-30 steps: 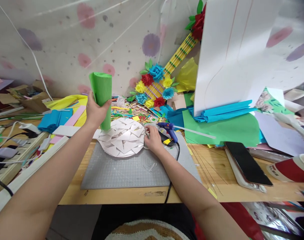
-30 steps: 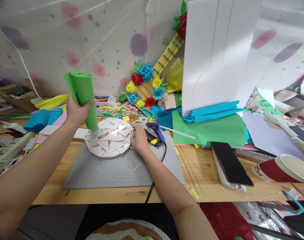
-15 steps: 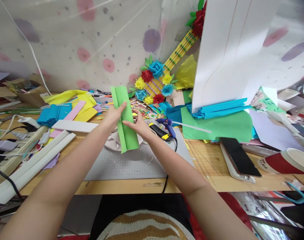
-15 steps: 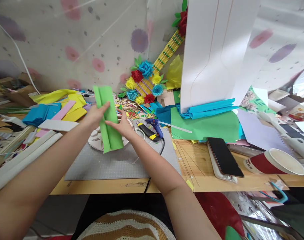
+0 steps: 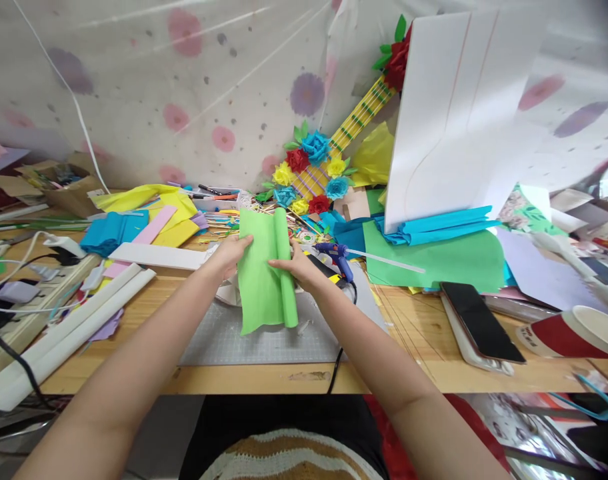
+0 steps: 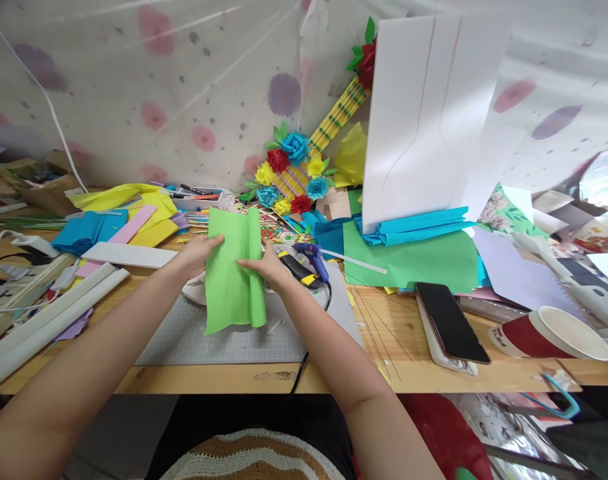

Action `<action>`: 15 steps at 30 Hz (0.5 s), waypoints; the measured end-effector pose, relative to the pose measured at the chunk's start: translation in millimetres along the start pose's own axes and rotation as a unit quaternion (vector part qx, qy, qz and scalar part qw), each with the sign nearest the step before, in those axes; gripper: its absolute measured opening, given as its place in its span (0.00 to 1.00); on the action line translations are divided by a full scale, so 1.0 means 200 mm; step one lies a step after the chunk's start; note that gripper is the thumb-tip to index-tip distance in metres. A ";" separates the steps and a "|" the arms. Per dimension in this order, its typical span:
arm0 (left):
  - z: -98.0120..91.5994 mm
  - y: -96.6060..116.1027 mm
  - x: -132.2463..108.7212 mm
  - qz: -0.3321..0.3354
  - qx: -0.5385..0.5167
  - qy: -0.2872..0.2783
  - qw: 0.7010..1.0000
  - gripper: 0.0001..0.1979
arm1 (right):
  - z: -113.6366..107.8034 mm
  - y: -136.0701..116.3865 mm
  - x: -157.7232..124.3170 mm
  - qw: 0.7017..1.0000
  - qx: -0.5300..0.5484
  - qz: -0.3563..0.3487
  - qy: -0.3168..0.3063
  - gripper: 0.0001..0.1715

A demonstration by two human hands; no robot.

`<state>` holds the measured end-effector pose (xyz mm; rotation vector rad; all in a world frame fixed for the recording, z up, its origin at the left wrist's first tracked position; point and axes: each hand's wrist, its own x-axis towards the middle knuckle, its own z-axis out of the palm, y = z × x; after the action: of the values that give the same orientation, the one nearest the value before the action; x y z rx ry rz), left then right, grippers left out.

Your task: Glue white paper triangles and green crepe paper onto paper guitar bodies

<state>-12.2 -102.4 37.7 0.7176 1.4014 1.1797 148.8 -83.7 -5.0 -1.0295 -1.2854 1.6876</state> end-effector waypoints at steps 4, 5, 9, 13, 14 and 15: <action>-0.08 0.02 0.04 0.008 0.027 0.031 0.999 0.04 | -0.10 -0.01 0.01 0.991 0.093 0.090 -0.017 0.23; -0.10 0.03 0.04 0.011 0.030 0.035 0.999 0.04 | -0.12 -0.01 0.01 0.989 0.102 0.103 -0.016 0.17; -0.13 0.07 0.01 0.002 0.024 0.046 0.999 0.04 | -0.16 0.00 0.01 0.987 0.099 0.120 -0.031 0.16; -0.11 0.11 -0.04 -0.007 0.031 0.040 0.999 0.03 | -0.13 -0.01 -0.02 0.990 0.066 0.114 -0.046 0.44; -0.11 0.12 -0.05 -0.006 0.037 0.037 0.999 0.03 | -0.12 -0.02 -0.03 0.991 0.051 0.116 -0.049 0.52; -0.11 0.12 -0.05 -0.003 0.045 0.034 0.998 0.03 | -0.12 -0.02 -0.03 0.992 0.032 0.117 -0.046 0.58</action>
<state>-36.8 -109.4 60.9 0.7405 1.5200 1.1511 173.3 -80.2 -3.3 -1.1083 -1.1966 1.9609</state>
